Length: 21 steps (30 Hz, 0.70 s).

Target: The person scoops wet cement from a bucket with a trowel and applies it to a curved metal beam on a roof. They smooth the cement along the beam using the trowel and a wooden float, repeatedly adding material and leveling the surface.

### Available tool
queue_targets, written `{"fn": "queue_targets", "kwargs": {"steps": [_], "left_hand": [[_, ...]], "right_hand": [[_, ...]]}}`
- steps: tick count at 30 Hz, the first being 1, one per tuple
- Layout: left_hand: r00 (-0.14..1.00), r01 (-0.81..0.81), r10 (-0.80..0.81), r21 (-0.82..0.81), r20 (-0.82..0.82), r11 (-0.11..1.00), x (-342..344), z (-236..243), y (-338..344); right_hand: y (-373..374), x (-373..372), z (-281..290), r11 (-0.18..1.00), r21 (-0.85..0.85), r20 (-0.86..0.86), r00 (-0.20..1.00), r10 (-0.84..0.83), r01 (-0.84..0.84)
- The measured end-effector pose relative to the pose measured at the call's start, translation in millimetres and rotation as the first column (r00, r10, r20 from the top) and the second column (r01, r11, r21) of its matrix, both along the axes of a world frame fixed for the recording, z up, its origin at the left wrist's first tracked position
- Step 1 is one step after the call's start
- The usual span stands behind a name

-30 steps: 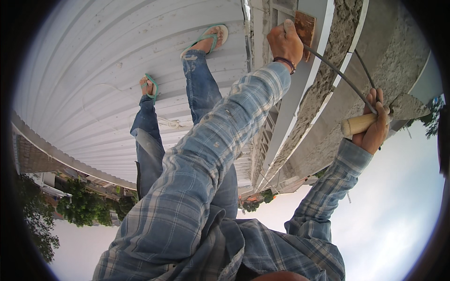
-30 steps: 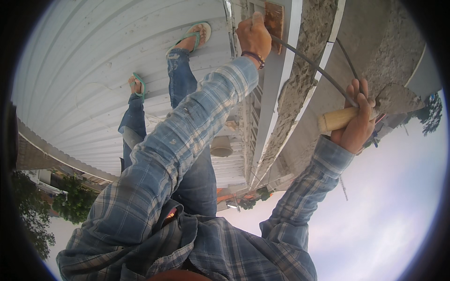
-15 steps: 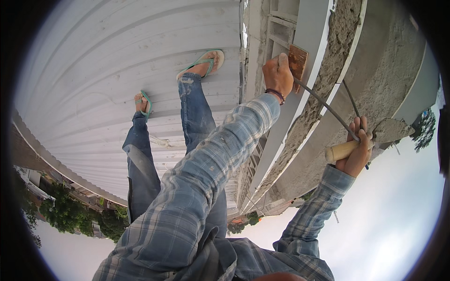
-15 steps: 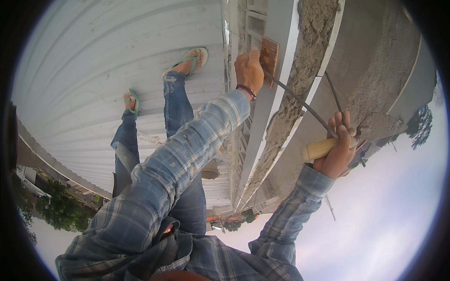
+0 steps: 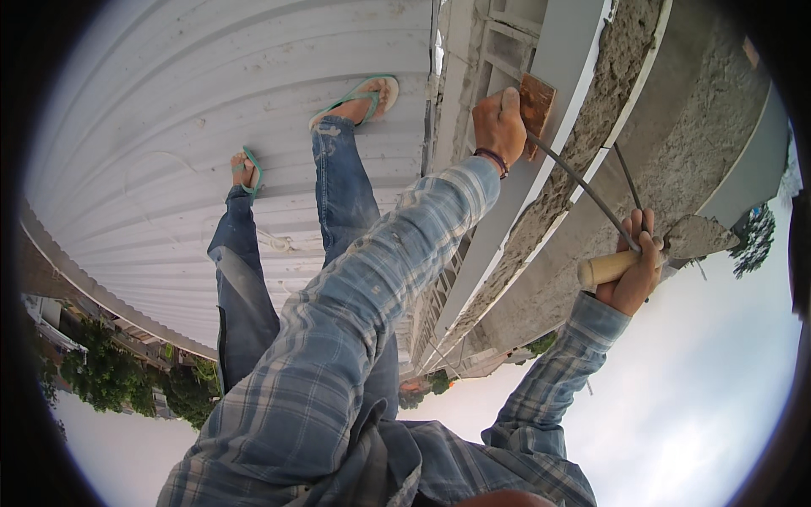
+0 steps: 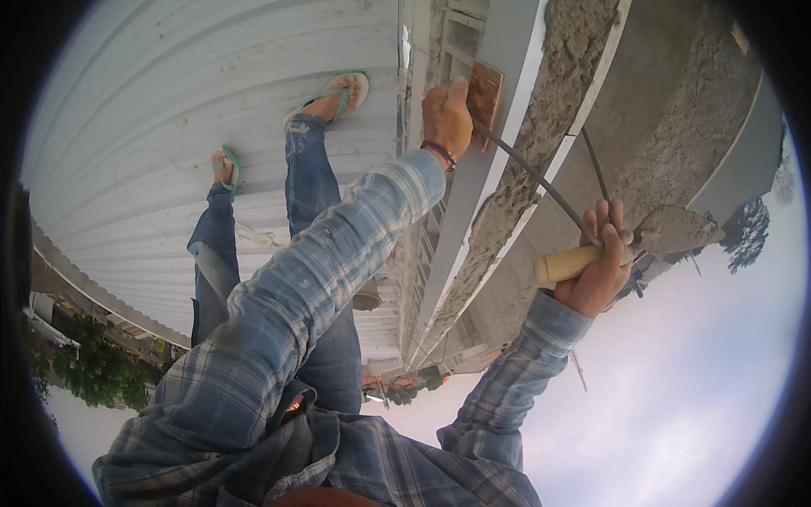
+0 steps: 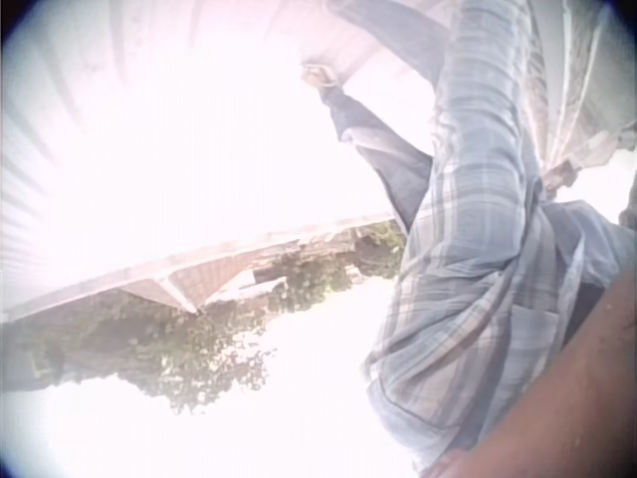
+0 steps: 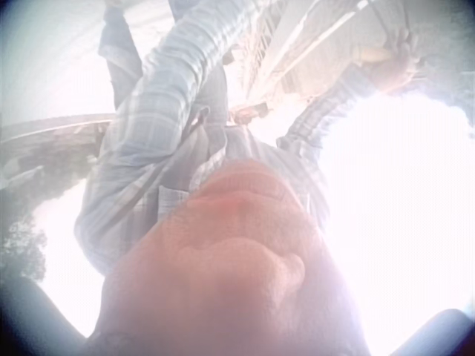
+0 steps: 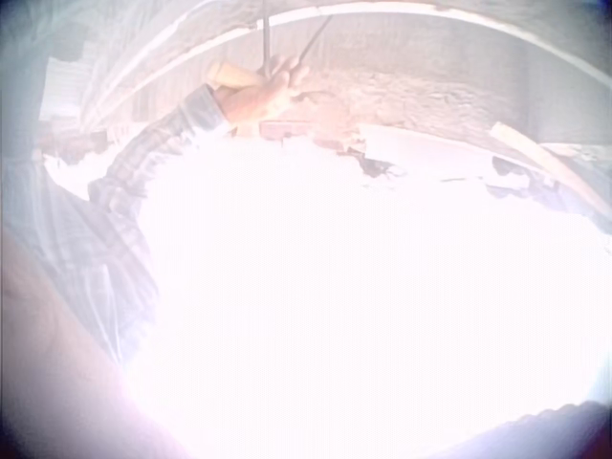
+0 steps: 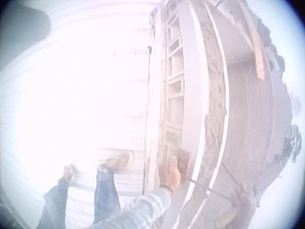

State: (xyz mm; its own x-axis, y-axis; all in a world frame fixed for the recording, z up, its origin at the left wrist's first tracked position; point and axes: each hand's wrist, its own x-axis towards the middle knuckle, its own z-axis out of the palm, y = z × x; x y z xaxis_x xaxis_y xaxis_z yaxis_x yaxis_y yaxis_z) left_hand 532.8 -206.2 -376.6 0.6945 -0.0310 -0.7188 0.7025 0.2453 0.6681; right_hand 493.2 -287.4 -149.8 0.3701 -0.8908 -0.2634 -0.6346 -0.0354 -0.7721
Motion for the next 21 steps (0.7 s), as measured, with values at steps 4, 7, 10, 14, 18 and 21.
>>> {"fn": "queue_targets", "kwargs": {"steps": [4, 7, 10, 14, 18, 21], "left_hand": [[1.0, 0.01, -0.01, -0.015, -0.01, 1.0, -0.6, -0.9, 0.3], [1.0, 0.0, -0.001, -0.028, -0.023, 1.0, -0.4, 0.4, 0.4], [1.0, -0.013, 0.012, -0.039, -0.019, 0.999, -0.6, 0.5, 1.0], [1.0, -0.013, 0.012, -0.063, -0.02, 0.998, -1.8, -2.7, 1.6], [1.0, -0.028, 0.028, -0.081, -0.004, 0.996, -1.1, -2.3, 1.6], [1.0, -0.013, 0.013, -0.085, -0.002, 0.996, -1.5, -6.1, 1.0]], "right_hand": [[-1.4, -3.0, 0.5, 1.0, -0.006, -0.011, 1.0, 0.001, -0.001], [0.6, -2.0, 0.2, 1.0, -0.01, -0.016, 1.0, 0.007, -0.007], [2.6, -0.8, -0.1, 1.0, -0.014, 0.001, 1.0, 0.003, -0.003], [3.9, 1.5, -0.7, 1.0, -0.011, 0.004, 1.0, 0.004, -0.004], [6.9, 3.1, -1.5, 1.0, -0.018, 0.013, 1.0, -0.005, 0.005], [5.9, 2.5, -2.4, 1.0, -0.012, 0.021, 1.0, -0.015, 0.015]]}}
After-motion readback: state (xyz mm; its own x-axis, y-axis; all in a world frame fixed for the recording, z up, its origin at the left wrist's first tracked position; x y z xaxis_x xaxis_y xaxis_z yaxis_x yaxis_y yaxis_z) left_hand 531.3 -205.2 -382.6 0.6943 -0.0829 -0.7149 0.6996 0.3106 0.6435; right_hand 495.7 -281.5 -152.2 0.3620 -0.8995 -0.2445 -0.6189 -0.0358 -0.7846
